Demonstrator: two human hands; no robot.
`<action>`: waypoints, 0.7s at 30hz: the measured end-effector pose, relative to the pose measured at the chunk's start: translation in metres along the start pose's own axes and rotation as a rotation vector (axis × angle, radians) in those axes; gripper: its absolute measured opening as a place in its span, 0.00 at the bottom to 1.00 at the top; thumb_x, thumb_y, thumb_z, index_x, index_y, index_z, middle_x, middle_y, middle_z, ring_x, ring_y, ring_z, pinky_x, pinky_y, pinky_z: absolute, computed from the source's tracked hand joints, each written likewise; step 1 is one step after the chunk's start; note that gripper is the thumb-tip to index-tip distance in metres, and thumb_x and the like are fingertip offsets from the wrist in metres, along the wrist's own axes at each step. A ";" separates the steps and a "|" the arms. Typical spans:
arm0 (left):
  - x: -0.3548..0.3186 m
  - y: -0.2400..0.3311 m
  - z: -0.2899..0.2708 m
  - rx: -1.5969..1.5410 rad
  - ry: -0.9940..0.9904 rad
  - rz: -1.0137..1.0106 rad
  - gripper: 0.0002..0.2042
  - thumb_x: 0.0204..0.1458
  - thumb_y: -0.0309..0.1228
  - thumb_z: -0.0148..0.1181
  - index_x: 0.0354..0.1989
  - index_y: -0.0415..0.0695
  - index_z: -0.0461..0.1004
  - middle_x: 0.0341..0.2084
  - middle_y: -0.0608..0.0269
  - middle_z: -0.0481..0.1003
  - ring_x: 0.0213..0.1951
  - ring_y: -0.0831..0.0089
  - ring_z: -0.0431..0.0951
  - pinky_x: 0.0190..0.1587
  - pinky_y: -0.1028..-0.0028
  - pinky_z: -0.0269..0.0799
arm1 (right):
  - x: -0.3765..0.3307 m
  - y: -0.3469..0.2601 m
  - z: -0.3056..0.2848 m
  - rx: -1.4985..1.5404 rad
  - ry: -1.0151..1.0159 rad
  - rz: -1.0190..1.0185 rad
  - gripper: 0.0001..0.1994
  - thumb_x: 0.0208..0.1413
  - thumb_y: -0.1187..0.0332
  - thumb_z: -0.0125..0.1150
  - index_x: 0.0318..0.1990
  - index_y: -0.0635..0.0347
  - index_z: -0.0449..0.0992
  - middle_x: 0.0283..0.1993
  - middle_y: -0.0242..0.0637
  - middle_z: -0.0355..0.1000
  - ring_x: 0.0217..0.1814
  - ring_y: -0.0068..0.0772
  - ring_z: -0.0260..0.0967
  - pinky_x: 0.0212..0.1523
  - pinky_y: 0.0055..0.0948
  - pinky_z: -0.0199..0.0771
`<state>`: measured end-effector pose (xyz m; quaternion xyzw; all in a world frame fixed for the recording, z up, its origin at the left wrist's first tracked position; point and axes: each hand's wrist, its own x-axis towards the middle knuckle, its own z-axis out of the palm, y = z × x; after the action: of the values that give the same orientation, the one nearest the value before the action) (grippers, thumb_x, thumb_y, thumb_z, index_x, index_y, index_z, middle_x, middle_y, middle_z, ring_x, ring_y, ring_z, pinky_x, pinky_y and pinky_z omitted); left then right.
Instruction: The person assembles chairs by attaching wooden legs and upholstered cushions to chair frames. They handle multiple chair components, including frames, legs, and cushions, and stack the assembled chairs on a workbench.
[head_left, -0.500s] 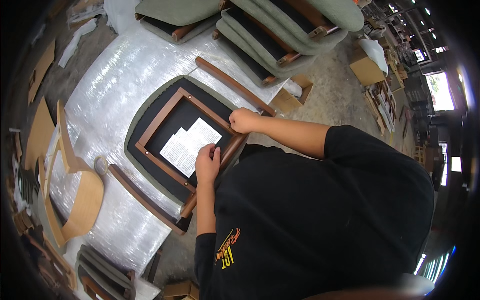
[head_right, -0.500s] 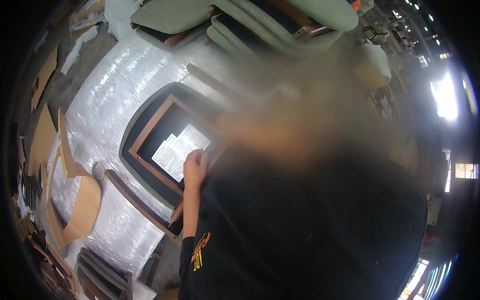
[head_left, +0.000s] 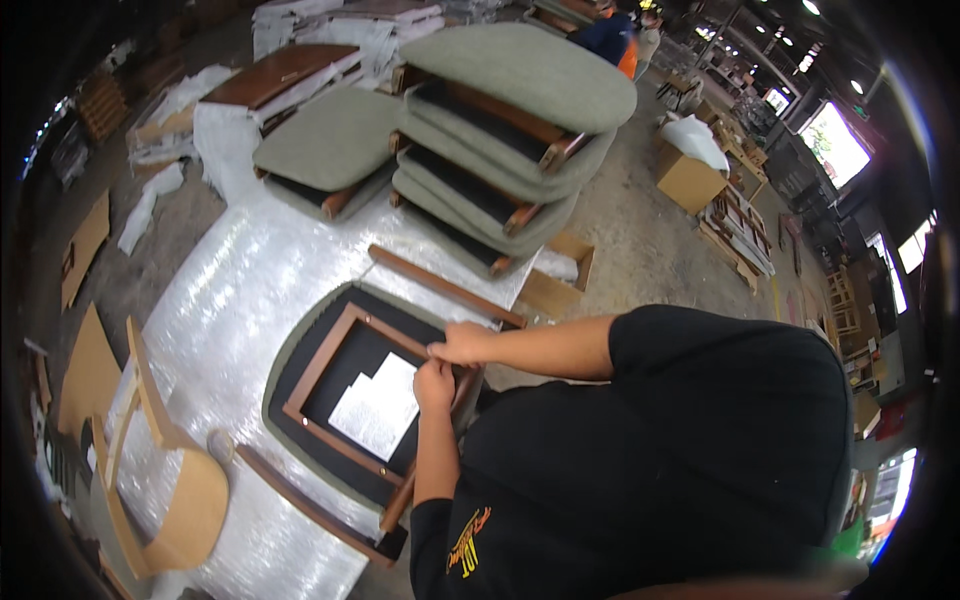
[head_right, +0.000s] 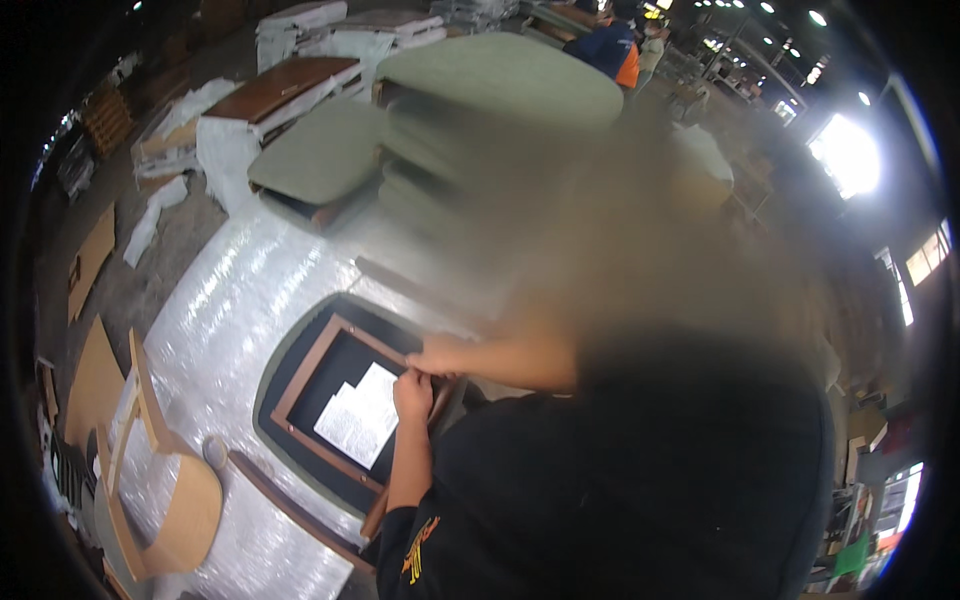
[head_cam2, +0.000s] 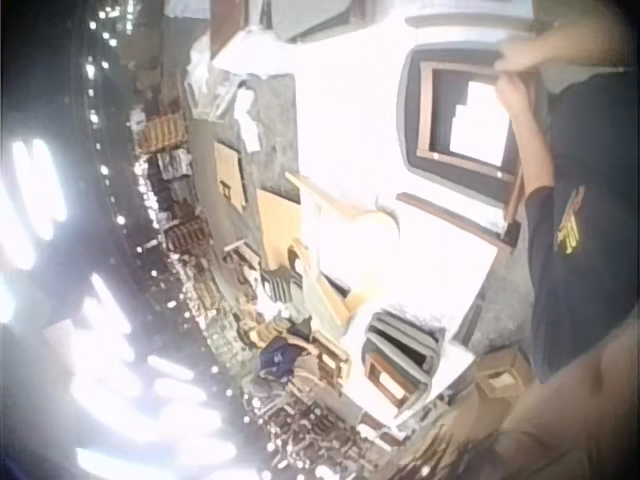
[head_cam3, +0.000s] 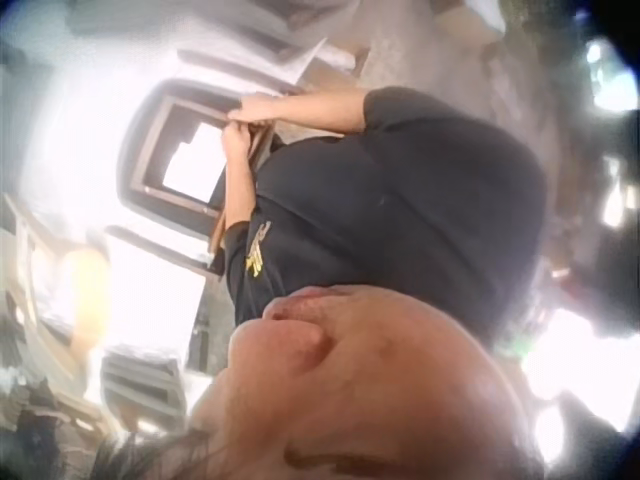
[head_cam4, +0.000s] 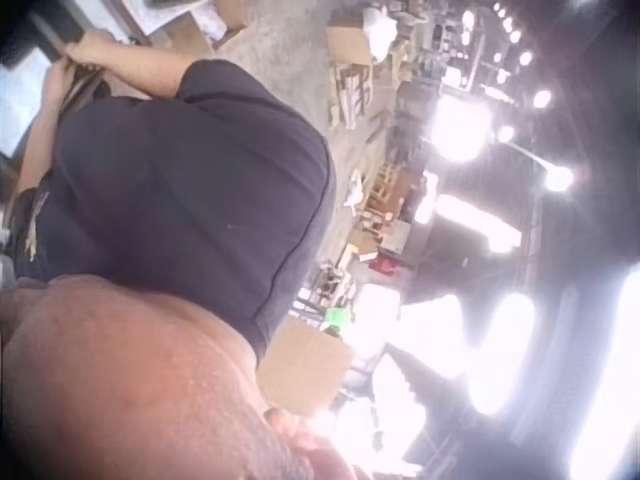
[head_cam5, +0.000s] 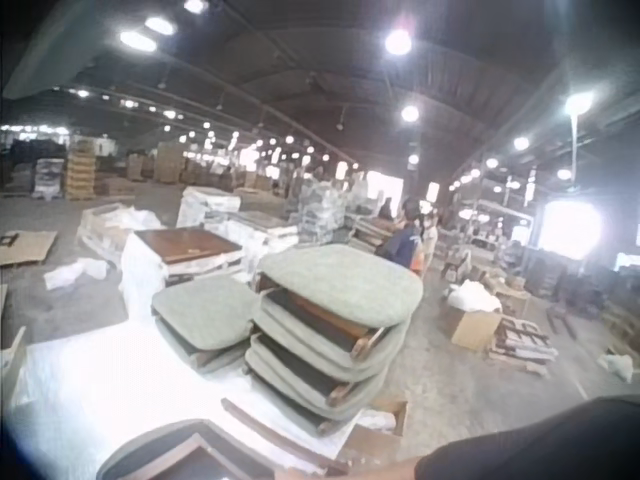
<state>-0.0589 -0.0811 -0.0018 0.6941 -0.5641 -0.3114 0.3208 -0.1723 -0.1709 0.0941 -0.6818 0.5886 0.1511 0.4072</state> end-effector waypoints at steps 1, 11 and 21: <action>0.001 0.000 0.000 0.084 -0.020 -0.007 0.10 0.61 0.34 0.60 0.40 0.43 0.85 0.33 0.42 0.82 0.39 0.42 0.83 0.44 0.50 0.78 | -0.006 0.006 -0.004 0.038 -0.086 0.034 0.27 0.63 0.48 0.57 0.37 0.70 0.80 0.30 0.49 0.82 0.27 0.42 0.82 0.28 0.41 0.83; -0.003 -0.002 0.000 -0.032 -0.029 -0.060 0.11 0.60 0.35 0.62 0.44 0.44 0.86 0.37 0.43 0.83 0.42 0.42 0.84 0.47 0.51 0.79 | -0.009 -0.005 -0.019 -0.734 -0.006 -0.609 0.12 0.60 0.59 0.63 0.45 0.52 0.85 0.42 0.46 0.83 0.48 0.54 0.81 0.46 0.49 0.80; -0.009 -0.005 -0.011 -0.151 -0.008 -0.078 0.27 0.61 0.38 0.64 0.70 0.55 0.70 0.34 0.48 0.84 0.38 0.47 0.84 0.44 0.54 0.79 | -0.004 0.007 -0.004 -0.373 0.246 -0.733 0.10 0.61 0.60 0.62 0.41 0.52 0.86 0.37 0.49 0.82 0.42 0.57 0.79 0.44 0.51 0.78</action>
<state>-0.0483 -0.0704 0.0013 0.6880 -0.5129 -0.3683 0.3577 -0.1812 -0.1714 0.0968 -0.9207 0.3143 0.0178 0.2307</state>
